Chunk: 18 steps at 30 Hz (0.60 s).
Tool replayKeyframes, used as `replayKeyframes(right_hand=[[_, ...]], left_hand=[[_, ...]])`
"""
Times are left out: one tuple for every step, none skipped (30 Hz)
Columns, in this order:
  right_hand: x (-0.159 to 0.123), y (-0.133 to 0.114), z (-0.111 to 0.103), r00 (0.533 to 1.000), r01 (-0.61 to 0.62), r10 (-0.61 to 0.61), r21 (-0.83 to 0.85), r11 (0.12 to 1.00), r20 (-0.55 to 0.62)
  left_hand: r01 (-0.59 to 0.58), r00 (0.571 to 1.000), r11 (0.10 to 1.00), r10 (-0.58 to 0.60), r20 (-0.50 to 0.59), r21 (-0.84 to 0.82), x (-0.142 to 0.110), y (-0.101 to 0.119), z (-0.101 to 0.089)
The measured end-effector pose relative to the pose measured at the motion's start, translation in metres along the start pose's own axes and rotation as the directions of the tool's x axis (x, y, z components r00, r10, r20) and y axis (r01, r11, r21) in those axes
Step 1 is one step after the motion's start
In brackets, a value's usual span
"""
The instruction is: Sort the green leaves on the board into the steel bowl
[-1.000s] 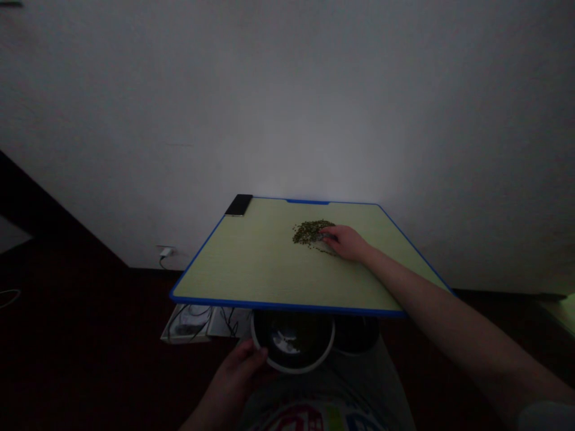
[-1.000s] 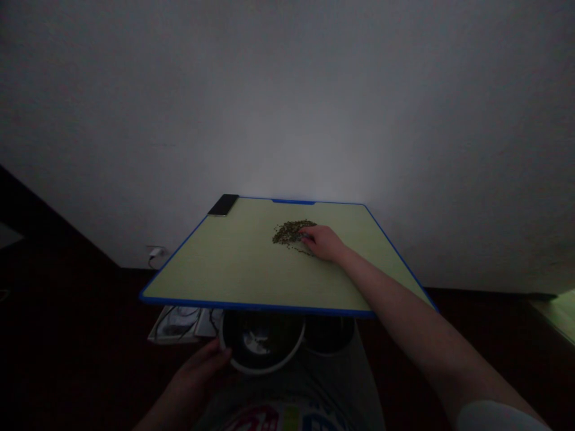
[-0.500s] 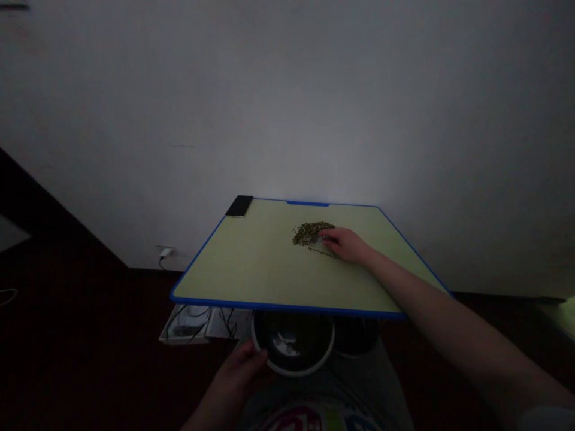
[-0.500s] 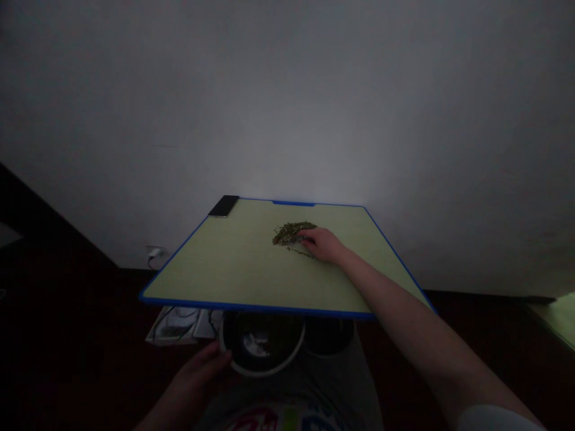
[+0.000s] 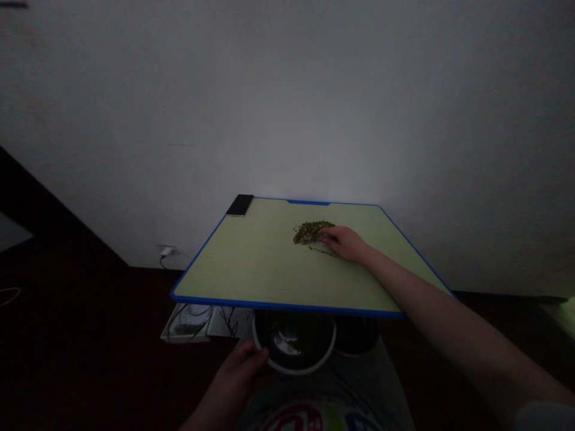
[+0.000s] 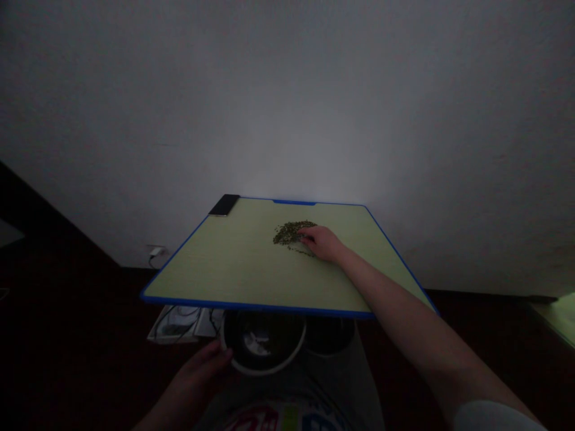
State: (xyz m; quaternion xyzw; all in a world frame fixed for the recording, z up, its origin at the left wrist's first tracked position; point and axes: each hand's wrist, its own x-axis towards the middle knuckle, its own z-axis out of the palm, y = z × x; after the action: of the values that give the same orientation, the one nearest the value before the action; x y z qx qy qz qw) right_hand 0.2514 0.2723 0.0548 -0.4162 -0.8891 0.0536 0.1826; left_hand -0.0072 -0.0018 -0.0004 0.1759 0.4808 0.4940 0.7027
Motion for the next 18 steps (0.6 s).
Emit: replayKeyframes(right_hand=[[0.000,0.001,0.000,1.000,0.016,-0.016,0.005,1.000,0.002],[0.000,0.002,0.000,1.000,0.028,-0.028,0.009,1.000,0.002],[-0.001,0.002,0.000,0.999,0.036,-0.036,0.014,0.999,0.003],[-0.001,0.003,0.000,0.999,0.040,-0.040,0.019,0.999,0.004],[-0.002,0.003,0.000,0.999,0.042,-0.042,0.025,0.999,0.006],[-0.002,0.004,0.000,0.999,0.043,-0.044,0.030,0.999,0.009],[-0.003,0.004,0.000,0.999,0.046,-0.047,0.036,0.998,0.014],[-0.004,0.004,0.000,0.999,0.047,-0.048,0.042,0.998,0.017],[-0.004,0.004,0.000,0.999,0.049,-0.050,0.047,0.998,0.021],[-0.005,0.003,-0.001,0.998,0.048,-0.050,0.051,0.998,0.023],[-0.005,0.003,-0.001,0.998,0.047,-0.048,0.054,0.997,0.026],[-0.005,0.003,-0.001,0.999,0.044,-0.045,0.057,0.997,0.028],[-0.006,0.002,-0.001,0.999,0.040,-0.042,0.060,0.997,0.031],[-0.006,0.002,-0.002,0.999,0.037,-0.039,0.062,0.997,0.033],[-0.007,0.001,-0.002,0.999,0.035,-0.038,0.061,0.997,0.036],[-0.007,0.001,-0.003,0.999,0.033,-0.035,0.059,0.998,0.037],[-0.007,0.000,-0.003,0.999,0.031,-0.033,0.056,0.998,0.038],[-0.008,0.000,-0.004,0.999,0.028,-0.030,0.053,0.998,0.037]], left_hand=[[0.003,1.000,1.000,-0.003,0.003,-0.008,0.001,-0.001,0.000],[0.007,1.000,1.000,-0.007,0.006,-0.019,0.001,-0.001,-0.001],[0.009,1.000,1.000,-0.009,0.008,-0.029,0.002,-0.002,-0.002],[0.009,1.000,0.999,-0.009,0.007,-0.035,0.003,-0.003,-0.003],[0.010,1.000,0.999,-0.010,0.002,-0.035,0.004,-0.005,-0.004],[0.010,1.000,1.000,-0.010,-0.005,-0.029,0.006,-0.006,-0.006],[0.008,1.000,1.000,-0.009,-0.010,-0.021,0.007,-0.008,-0.007],[0.003,1.000,1.000,-0.003,-0.015,-0.013,0.008,-0.009,-0.009],[-0.004,1.000,1.000,0.004,-0.022,-0.003,0.009,-0.010,-0.010],[-0.010,1.000,1.000,0.010,-0.027,0.007,0.010,-0.010,-0.011],[-0.014,1.000,1.000,0.015,-0.028,0.015,0.010,-0.010,-0.012],[-0.017,1.000,1.000,0.017,-0.023,0.020,0.010,-0.010,-0.011],[-0.017,1.000,1.000,0.017,-0.016,0.018,0.010,-0.010,-0.011],[-0.012,1.000,1.000,0.012,-0.008,0.010,0.009,-0.009,-0.009],[-0.007,1.000,1.000,0.007,0.000,-0.003,0.008,-0.008,-0.008],[-0.003,1.000,1.000,0.003,0.003,-0.013,0.008,-0.007,-0.007],[0.001,1.000,1.000,-0.001,0.001,-0.018,0.007,-0.006,-0.005],[0.006,1.000,1.000,-0.006,-0.004,-0.022,0.006,-0.004,-0.004]])
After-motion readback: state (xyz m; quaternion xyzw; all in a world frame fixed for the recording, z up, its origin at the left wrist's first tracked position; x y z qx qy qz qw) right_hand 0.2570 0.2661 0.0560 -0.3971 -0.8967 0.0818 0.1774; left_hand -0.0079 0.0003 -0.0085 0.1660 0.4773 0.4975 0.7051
